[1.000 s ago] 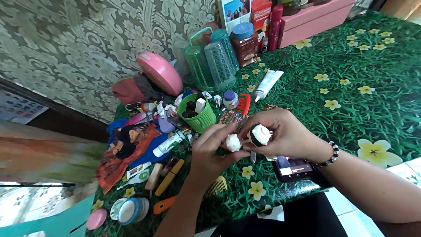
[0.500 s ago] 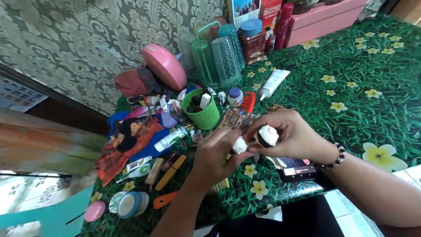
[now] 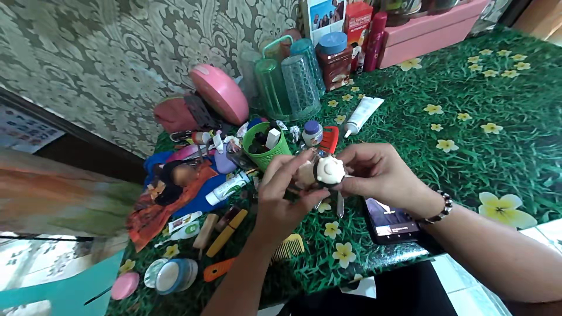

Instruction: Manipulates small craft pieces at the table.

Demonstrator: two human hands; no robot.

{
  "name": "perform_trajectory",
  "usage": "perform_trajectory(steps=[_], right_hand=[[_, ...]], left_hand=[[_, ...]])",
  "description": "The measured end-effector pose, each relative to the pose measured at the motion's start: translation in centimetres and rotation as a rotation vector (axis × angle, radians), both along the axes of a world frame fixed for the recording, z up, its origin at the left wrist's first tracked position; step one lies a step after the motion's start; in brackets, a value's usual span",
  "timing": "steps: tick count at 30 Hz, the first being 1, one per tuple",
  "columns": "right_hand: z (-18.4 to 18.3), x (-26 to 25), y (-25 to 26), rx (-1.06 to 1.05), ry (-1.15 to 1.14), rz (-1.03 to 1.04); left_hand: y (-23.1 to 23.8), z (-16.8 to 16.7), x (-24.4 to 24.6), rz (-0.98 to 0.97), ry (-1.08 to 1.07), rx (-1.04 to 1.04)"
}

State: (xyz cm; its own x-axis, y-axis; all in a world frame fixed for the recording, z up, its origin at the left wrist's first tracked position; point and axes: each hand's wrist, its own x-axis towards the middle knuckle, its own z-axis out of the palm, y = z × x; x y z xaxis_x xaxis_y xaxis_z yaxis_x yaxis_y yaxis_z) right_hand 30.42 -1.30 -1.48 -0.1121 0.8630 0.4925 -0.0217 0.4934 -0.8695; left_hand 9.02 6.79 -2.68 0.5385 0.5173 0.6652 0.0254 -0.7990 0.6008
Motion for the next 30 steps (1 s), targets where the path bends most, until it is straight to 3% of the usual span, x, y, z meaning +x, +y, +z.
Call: perform_trajectory(steps=[7, 16, 22, 30], right_hand=[[-0.22, -0.12, 0.43, 0.238, -0.286, -0.266], [-0.57, -0.44, 0.61, 0.266, -0.385, -0.352], [-0.58, -0.75, 0.57, 0.31, -0.417, -0.366], [-0.64, -0.72, 0.58, 0.386, -0.404, -0.393]], left_hand=[[-0.4, 0.0, 0.18, 0.146, -0.062, 0.228], [-0.41, -0.22, 0.39, 0.283, -0.019, 0.447], [-0.67, -0.32, 0.42, 0.295, -0.04, 0.356], [-0.8, -0.61, 0.57, 0.15, -0.133, 0.206]])
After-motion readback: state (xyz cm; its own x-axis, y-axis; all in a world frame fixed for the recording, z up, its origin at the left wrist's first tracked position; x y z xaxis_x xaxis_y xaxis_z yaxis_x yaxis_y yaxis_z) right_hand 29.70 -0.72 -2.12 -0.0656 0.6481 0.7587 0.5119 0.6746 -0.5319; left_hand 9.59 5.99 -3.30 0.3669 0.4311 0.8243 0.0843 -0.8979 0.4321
